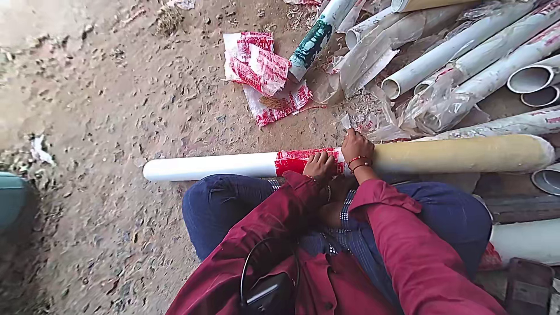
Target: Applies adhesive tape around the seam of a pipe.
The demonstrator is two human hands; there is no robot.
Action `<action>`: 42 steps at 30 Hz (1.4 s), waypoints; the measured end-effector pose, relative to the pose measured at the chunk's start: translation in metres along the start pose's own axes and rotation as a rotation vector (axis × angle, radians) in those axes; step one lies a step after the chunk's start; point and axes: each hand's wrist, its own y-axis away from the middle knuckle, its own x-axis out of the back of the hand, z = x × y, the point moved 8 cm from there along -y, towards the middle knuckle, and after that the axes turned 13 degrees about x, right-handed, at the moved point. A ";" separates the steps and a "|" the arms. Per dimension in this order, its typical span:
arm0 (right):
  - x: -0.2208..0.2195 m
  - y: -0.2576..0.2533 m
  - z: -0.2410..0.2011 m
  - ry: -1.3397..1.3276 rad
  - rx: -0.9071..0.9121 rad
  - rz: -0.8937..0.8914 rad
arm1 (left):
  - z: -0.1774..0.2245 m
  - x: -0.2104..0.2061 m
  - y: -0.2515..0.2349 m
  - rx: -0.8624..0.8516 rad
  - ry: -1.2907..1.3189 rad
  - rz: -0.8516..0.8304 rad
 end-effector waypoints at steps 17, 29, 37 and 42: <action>0.007 0.011 0.010 -0.008 0.021 0.184 | 0.023 0.006 -0.020 0.066 0.040 -0.011; 0.008 0.001 0.010 -0.029 0.043 0.111 | 0.006 0.012 0.000 0.025 0.167 0.004; 0.022 0.025 0.002 -0.066 -0.062 -0.085 | -0.028 0.006 0.025 -0.013 0.213 0.133; 0.049 0.042 -0.021 -0.078 -0.005 -0.121 | -0.014 -0.001 0.058 -0.264 0.081 0.439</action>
